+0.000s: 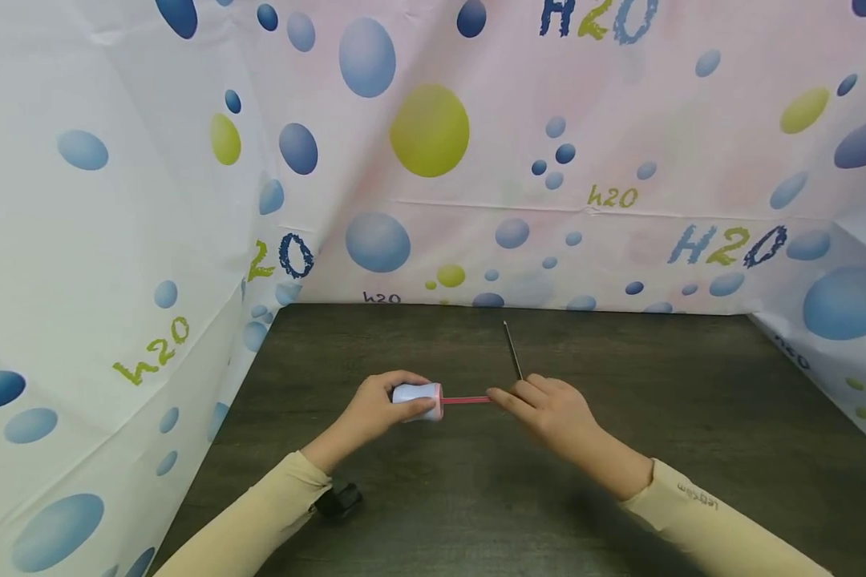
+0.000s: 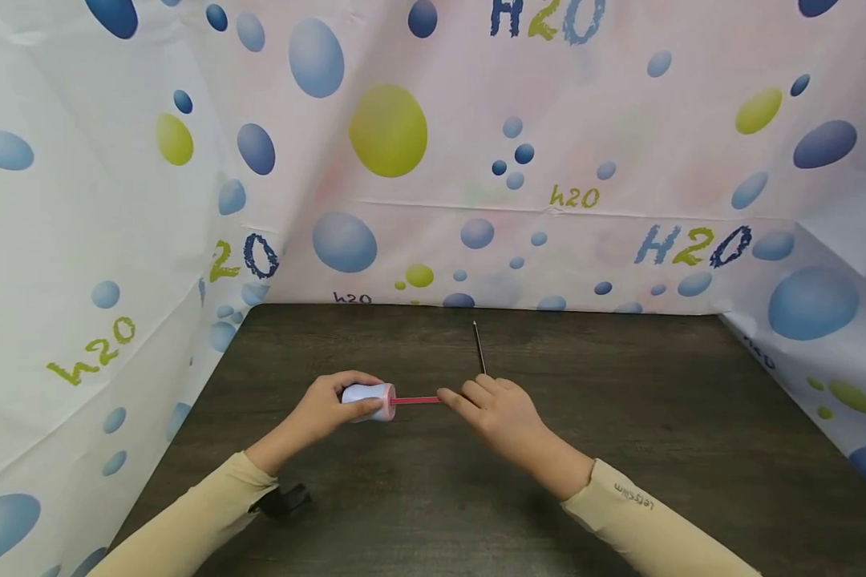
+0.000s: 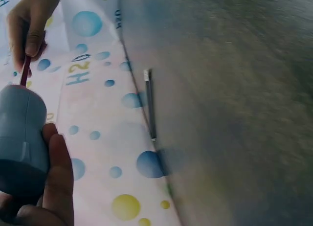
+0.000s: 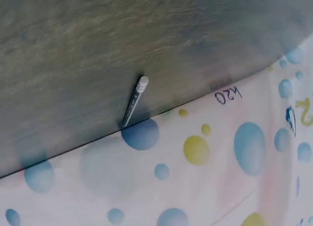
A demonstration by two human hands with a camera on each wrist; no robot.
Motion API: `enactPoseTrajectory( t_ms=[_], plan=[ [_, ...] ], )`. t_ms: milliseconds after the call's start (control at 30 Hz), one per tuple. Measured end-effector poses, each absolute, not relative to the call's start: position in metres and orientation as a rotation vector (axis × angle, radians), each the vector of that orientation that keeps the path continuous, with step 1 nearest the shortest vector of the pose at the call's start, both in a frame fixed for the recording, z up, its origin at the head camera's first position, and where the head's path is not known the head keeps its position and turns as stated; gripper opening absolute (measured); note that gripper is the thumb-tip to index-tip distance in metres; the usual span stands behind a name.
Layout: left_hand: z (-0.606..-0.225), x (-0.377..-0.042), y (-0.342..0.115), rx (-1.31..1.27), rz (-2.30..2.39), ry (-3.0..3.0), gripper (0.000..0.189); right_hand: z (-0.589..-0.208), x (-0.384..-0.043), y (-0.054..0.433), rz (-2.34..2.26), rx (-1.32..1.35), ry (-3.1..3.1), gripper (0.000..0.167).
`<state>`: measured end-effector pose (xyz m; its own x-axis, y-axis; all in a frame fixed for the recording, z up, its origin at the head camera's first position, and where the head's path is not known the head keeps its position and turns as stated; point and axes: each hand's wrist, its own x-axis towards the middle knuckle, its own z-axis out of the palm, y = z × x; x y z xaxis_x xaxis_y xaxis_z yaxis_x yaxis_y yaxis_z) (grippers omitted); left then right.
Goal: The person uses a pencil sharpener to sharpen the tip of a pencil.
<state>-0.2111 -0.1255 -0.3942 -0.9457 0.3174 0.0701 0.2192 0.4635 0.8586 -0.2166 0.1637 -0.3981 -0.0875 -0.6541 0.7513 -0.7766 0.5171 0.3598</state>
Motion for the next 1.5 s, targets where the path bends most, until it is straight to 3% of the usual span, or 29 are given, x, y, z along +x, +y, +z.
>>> enactPoseTrajectory(
  t_ms=[300,400,500,567,667,767,867,1000,1500],
  plan=[
    [-0.398,-0.201,-0.120,0.594,1.470,2.737,0.040,-0.400,-0.214,0.158,0.218,1.128,-1.870,0.043],
    [-0.401,-0.201,-0.120,0.933,1.380,2.928,0.044,-0.393,-0.209,0.159,0.456,1.165,-2.263,0.032],
    [-0.405,-0.204,-0.121,1.461,1.147,3.109,0.051,-0.381,-0.212,0.164,1.059,1.220,-2.825,0.028],
    [-0.404,-0.206,-0.122,1.654,1.016,3.152,0.054,-0.376,-0.217,0.168,1.417,1.107,-3.059,0.031],
    [-0.397,-0.206,-0.122,1.383,1.108,3.055,0.050,-0.378,-0.219,0.172,1.383,1.208,-2.995,0.034],
    [-0.387,-0.207,-0.122,0.818,1.336,2.861,0.041,-0.384,-0.215,0.169,0.740,1.355,-2.536,0.033],
    [-0.384,-0.211,-0.122,0.512,1.480,2.687,0.037,-0.387,-0.216,0.167,0.235,1.237,-2.019,0.031],
    [-0.383,-0.212,-0.124,0.407,1.533,2.582,0.040,-0.385,-0.220,0.162,0.046,1.162,-1.739,0.031],
    [-0.381,-0.208,-0.128,0.419,1.508,2.477,0.046,-0.387,-0.217,0.164,-0.026,1.257,-1.630,0.029]
  ],
)
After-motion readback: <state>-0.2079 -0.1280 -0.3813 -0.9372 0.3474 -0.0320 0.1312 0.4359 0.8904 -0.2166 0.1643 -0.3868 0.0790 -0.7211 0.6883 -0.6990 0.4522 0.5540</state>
